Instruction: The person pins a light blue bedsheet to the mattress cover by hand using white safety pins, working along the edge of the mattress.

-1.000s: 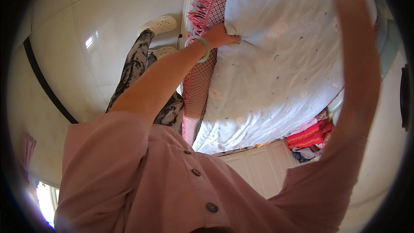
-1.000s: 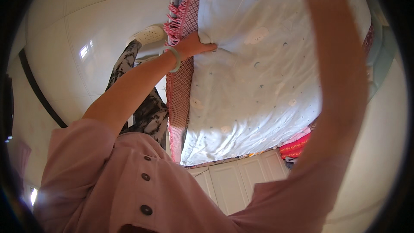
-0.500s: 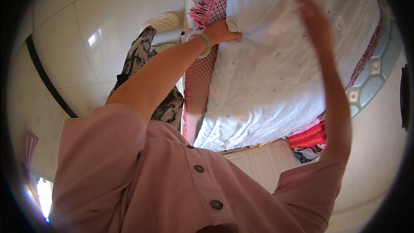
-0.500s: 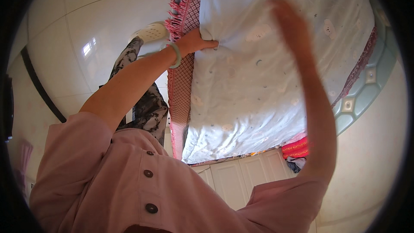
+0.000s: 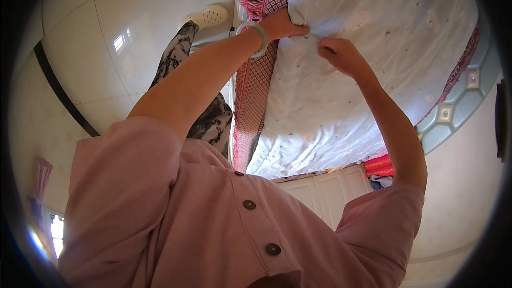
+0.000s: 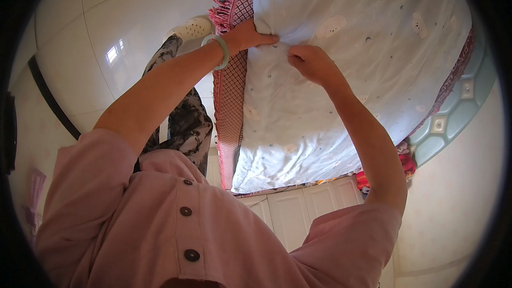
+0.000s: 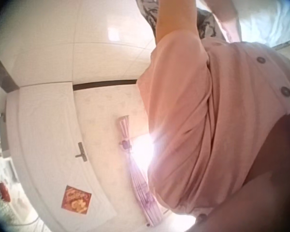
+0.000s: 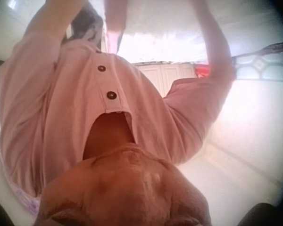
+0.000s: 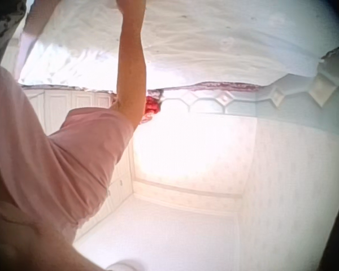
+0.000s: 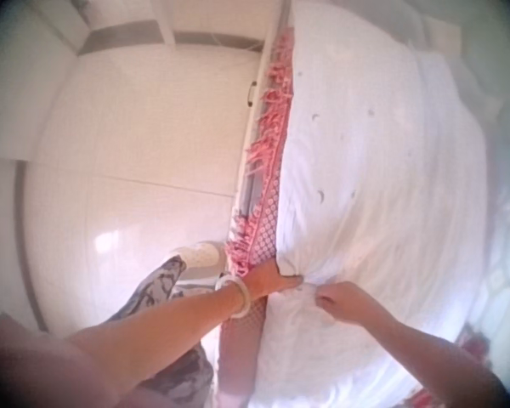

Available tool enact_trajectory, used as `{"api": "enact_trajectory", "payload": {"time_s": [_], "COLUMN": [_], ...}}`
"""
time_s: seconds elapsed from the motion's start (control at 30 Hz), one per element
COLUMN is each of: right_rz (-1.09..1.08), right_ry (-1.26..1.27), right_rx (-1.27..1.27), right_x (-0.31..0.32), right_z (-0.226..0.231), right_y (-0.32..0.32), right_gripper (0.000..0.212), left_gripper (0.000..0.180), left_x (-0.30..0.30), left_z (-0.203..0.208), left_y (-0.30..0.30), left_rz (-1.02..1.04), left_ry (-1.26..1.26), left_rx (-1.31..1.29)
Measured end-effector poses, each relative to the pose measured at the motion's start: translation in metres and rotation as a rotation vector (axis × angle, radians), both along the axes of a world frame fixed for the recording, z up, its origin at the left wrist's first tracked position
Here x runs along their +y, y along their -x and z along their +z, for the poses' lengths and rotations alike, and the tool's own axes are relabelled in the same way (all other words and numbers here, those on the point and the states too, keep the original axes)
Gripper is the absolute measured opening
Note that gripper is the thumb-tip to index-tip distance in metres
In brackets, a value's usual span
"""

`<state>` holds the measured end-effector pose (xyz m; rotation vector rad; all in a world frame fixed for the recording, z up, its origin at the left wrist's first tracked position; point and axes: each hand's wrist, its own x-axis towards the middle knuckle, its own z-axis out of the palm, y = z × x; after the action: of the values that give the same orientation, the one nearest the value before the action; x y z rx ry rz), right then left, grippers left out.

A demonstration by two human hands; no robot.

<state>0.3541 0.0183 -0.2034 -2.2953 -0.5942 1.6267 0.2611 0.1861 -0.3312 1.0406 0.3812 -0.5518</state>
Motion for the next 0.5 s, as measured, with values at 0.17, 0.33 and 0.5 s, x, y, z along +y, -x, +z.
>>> {"api": "enact_trajectory", "payload": {"time_s": [0.17,0.33,0.5], "right_rz": [-0.757,-1.146,-1.125], "right_ry": [0.020,-0.369,-0.631], "right_rx": [0.332,0.322,0.238], "right_x": [0.026,0.045,0.084], "right_z": [0.011,-0.011,-0.032], "right_y": [0.013,0.019,-0.049], "right_gripper": [0.015,0.017,0.019], "left_gripper": [0.045,0.043,0.046], "left_x": [0.004,0.000,-0.004], "left_z": [0.009,-0.002,-0.017], "left_y": [0.001,0.001,0.003], "left_rz": [-0.035,-0.022,-0.015], "left_ry": [-0.090,-0.054,-0.089], "left_rx": [-0.006,-0.078,-0.081]}}
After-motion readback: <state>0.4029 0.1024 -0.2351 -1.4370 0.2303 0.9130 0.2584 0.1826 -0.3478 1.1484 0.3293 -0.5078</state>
